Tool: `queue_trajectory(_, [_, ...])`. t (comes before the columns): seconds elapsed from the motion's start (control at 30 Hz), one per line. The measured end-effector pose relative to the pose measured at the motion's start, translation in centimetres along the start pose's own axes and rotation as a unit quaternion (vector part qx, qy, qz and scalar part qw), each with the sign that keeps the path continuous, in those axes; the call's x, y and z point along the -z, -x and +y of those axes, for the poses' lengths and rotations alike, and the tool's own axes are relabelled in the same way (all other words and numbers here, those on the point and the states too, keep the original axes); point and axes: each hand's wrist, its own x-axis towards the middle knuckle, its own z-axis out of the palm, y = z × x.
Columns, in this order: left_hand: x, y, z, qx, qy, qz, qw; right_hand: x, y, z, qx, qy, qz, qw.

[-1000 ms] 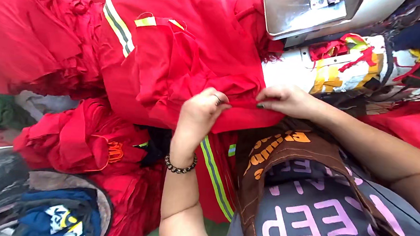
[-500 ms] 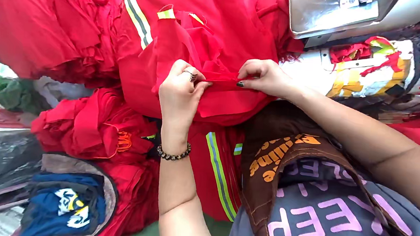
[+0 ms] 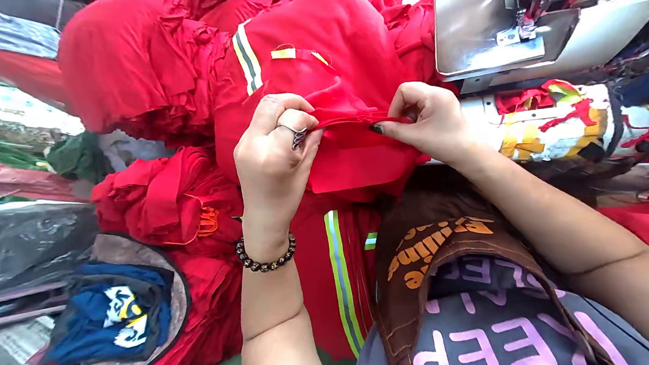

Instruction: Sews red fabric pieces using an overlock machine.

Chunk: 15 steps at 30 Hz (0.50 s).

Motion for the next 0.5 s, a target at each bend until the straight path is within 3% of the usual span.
queue_trajectory(0.2, [-0.4, -1.0, 0.5, -0.015, -0.042, 0.005, 0.999, 0.5, 0.0, -0.4, 0.016, 0.026, 0.064, 0.997])
queue_trajectory(0.33, [-2.9, -5.4, 0.5, -0.009, -0.124, 0.023, 0.992, 2.9, -0.3, 0.2, 0.017, 0.088, 0.083, 0.993])
queue_trajectory(0.4, [-5.5, -9.5, 0.0, -0.008, -0.086, 0.069, 0.994, 4.8, -0.5, 0.9, 0.019, 0.135, 0.112, 0.984])
queue_trajectory(0.5, [-11.0, -15.5, 0.1, 0.016, 0.083, 0.068, 0.994, 8.3, -0.3, 2.5, 0.000, 0.153, 0.172, 0.973])
